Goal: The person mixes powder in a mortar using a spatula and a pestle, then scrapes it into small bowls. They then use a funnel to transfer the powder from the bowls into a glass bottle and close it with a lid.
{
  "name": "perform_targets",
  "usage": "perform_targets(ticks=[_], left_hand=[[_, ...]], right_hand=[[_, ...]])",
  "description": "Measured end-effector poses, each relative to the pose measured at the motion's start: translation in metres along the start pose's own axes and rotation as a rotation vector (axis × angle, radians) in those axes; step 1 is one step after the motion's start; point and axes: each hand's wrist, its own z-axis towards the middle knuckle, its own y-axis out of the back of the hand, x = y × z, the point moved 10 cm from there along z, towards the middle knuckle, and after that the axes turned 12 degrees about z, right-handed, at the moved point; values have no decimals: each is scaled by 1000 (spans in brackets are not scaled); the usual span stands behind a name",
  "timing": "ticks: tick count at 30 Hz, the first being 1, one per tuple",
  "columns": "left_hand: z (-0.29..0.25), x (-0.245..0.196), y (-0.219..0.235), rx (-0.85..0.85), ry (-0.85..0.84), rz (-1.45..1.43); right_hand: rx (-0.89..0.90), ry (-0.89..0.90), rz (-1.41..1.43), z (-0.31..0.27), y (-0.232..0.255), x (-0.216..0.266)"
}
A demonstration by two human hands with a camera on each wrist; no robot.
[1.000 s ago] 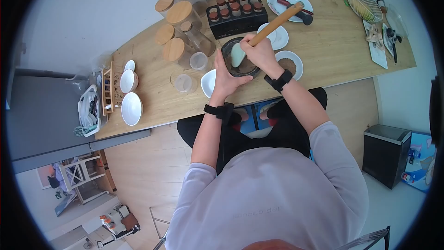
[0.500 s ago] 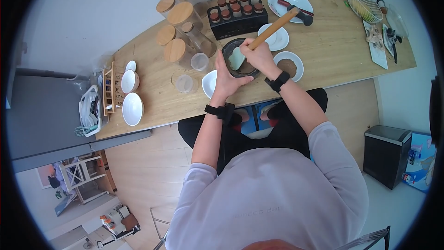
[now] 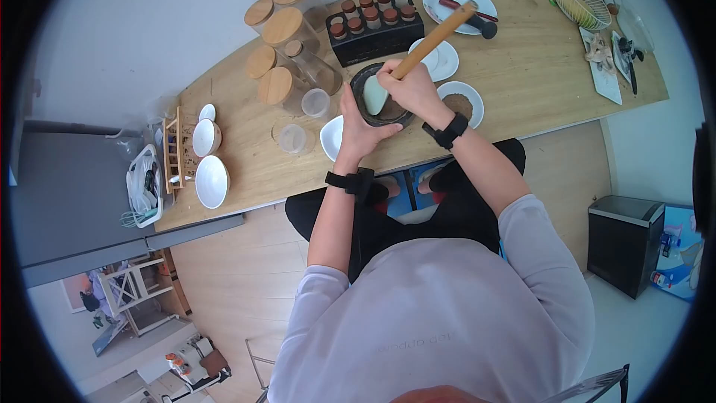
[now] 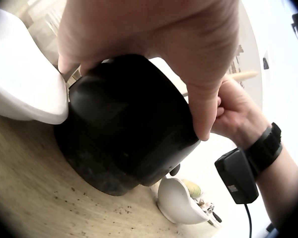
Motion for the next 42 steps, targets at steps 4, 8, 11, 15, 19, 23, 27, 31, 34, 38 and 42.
perform_targets(ticks=[4, 8, 11, 15, 19, 23, 27, 31, 34, 38, 42], left_hand=[[-1, 4, 0, 6, 10, 15], [0, -1, 2, -17, -29, -6], [-1, 2, 1, -20, -14, -14], [-1, 5, 1, -26, -13, -1], [-1, 4, 1, -18, -17, -19], [-1, 4, 1, -15, -11, -14], [-1, 3, 1, -14, 1, -29], [-1, 3, 1, -9, -9, -14], [0, 5, 0, -12, -15, -3], [-1, 3, -1, -10, 7, -15], [0, 5, 0, -14, -8, -1]], right_hand=[[33, 15, -31, 0, -12, -11], [42, 41, -128, 13, 11, -5], [19, 130, -240, 13, 25, 30], [1, 148, -555, 7, 26, 43], [5, 49, -355, 10, 14, -9], [-5, -15, 30, 14, 16, -15], [21, -53, 88, 4, 8, -9], [-7, -53, 0, 6, 11, -31], [-9, -74, 41, 8, 19, -23], [-11, -42, 111, 2, 3, -10], [-20, -38, -9, 11, 3, -30]])
